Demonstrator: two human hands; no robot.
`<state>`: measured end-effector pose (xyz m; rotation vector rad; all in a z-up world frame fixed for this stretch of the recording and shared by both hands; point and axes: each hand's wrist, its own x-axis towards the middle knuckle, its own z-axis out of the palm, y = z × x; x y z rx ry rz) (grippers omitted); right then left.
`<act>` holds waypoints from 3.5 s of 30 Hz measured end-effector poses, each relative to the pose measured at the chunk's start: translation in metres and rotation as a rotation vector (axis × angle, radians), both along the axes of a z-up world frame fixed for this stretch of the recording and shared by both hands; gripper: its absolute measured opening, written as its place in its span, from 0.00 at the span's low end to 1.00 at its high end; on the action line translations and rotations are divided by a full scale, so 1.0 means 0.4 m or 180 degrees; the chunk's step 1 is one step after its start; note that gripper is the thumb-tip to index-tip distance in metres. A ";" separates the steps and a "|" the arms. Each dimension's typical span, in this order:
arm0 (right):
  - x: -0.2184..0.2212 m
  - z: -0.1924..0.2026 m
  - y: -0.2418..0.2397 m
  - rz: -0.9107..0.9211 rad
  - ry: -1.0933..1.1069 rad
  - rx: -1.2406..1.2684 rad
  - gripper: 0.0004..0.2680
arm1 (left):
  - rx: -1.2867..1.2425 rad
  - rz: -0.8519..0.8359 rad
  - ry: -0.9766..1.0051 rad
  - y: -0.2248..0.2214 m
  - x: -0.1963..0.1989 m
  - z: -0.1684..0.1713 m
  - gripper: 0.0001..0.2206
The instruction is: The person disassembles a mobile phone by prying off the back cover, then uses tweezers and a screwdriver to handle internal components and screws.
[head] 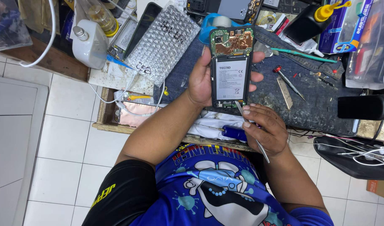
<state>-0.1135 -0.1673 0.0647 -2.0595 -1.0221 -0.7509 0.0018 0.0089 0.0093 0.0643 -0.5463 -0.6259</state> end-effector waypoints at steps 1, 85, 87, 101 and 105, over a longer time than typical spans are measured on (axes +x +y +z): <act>0.000 0.000 0.001 0.0000 0.0015 0.0003 0.07 | 0.0026 0.0006 -0.0002 0.001 -0.002 0.000 0.38; -0.023 -0.015 -0.077 -0.0338 0.0739 0.1398 0.08 | 0.0169 0.0010 0.0268 -0.010 0.003 -0.009 0.37; -0.030 -0.023 -0.092 -0.0396 0.0774 0.1451 0.08 | 0.0166 -0.0039 0.0310 -0.009 0.003 -0.006 0.37; -0.042 -0.041 -0.065 -0.0475 0.0754 0.1413 0.08 | 0.0161 -0.0070 0.0254 -0.007 0.004 -0.012 0.37; -0.040 -0.049 -0.061 -0.0390 0.0695 0.1507 0.10 | 0.0225 -0.0017 0.0228 -0.004 0.001 -0.012 0.37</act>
